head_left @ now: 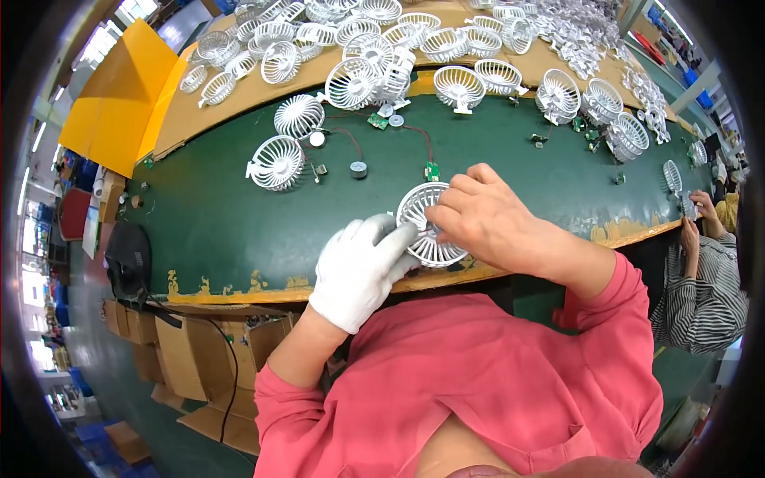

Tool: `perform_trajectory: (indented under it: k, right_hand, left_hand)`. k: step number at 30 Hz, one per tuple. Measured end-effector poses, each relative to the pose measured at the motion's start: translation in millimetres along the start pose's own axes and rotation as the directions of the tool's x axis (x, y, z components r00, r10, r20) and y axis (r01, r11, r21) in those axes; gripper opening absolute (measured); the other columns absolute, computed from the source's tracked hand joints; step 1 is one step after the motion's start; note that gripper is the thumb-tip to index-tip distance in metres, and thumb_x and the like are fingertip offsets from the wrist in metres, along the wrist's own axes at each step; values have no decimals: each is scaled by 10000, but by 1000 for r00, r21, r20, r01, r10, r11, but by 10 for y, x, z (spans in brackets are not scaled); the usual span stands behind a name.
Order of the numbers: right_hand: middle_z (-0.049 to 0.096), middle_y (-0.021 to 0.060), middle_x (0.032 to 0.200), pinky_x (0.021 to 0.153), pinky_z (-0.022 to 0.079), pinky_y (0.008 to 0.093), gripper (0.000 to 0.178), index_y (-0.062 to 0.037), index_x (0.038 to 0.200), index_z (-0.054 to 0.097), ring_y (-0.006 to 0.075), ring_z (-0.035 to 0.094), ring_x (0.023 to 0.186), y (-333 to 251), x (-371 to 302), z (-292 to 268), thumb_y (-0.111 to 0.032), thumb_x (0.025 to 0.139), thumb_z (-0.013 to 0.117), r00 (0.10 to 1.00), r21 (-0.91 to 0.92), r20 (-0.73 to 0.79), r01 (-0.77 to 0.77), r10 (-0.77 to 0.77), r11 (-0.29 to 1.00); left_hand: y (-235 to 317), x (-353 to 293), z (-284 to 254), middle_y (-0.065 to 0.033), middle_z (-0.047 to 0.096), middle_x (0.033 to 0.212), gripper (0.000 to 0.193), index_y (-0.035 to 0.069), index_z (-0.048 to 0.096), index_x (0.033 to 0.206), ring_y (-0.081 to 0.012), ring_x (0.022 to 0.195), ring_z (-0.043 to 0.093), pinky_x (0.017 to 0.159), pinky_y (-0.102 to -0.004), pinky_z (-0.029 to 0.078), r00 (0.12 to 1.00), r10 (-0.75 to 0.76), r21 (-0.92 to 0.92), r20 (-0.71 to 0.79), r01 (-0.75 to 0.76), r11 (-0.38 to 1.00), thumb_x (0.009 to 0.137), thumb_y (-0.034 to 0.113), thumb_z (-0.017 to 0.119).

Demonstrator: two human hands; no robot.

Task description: The person assembles small fan heads by hand, attaching motor and circuit board units to plastic fan grilles on the workbench.

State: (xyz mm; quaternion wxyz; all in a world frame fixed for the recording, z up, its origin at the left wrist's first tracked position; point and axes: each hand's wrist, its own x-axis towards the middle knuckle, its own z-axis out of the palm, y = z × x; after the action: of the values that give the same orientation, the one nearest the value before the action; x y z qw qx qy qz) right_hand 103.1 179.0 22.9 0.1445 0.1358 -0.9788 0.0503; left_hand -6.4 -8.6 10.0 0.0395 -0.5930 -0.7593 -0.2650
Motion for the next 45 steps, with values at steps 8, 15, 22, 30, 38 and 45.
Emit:
perform_trajectory:
  k: [8, 15, 22, 30, 38, 45]
  right_hand:
    - [549, 36, 772, 702, 376, 328, 233, -72, 798, 581, 196, 540, 775, 41, 103, 56, -266, 726, 688, 988, 10, 111, 108, -109, 994]
    - [588, 79, 976, 776, 402, 376, 506, -19, 1089, 576, 231, 557, 892, -151, -32, 36, -310, 700, 717, 994, 87, -85, -57, 64, 995]
    - [546, 155, 1192, 1025, 335, 483, 553, -18, 1174, 540, 296, 501, 1149, -394, -250, 273, -240, 702, 724, 993, -287, -57, -114, 102, 951]
    - [546, 93, 1222, 986, 335, 478, 662, -59, 1140, 554, 272, 499, 1145, 609, -1456, -58, -195, 554, 830, 777, -382, -147, -616, 612, 689]
    - [583, 77, 1071, 888, 407, 406, 564, -102, 1169, 576, 275, 545, 1016, 1297, -1226, -167, -114, 639, 769, 797, -389, -453, -579, 399, 716]
    - [522, 115, 1248, 983, 362, 451, 403, -98, 1214, 531, 274, 452, 1222, 1808, -106, 610, -118, 811, 536, 895, -481, -302, -440, 328, 758]
  left_hand:
    - [-35, 12, 6, -15, 616, 925, 298, 163, 647, 936, -241, 801, 576, 690, -355, 468, 996, 68, 72, -54, -64, 995, 657, 177, 749]
    - [-244, 95, -77, -133, 620, 1086, 384, 82, 634, 1080, -303, 985, 607, 848, -376, 483, 990, -101, -357, -98, 60, 932, 718, 172, 725]
    - [-917, 456, 275, -104, 578, 1053, 375, 148, 560, 1152, -304, 945, 563, 791, -411, 471, 998, -59, 129, -9, 60, 990, 786, 156, 643]
    - [-1025, 596, 363, -88, 593, 958, 302, 131, 600, 1079, -287, 895, 572, 746, -403, 472, 990, -25, 283, 136, -15, 959, 779, 138, 635]
    - [-725, 662, 117, -65, 591, 862, 247, 32, 632, 1049, -173, 746, 550, 686, -276, 446, 953, -158, -341, -260, 62, 938, 803, 24, 602]
    - [-346, 282, -15, -62, 573, 993, 236, -24, 578, 1102, -121, 834, 522, 781, -260, 442, 800, -496, -811, -336, 22, 584, 908, 99, 529]
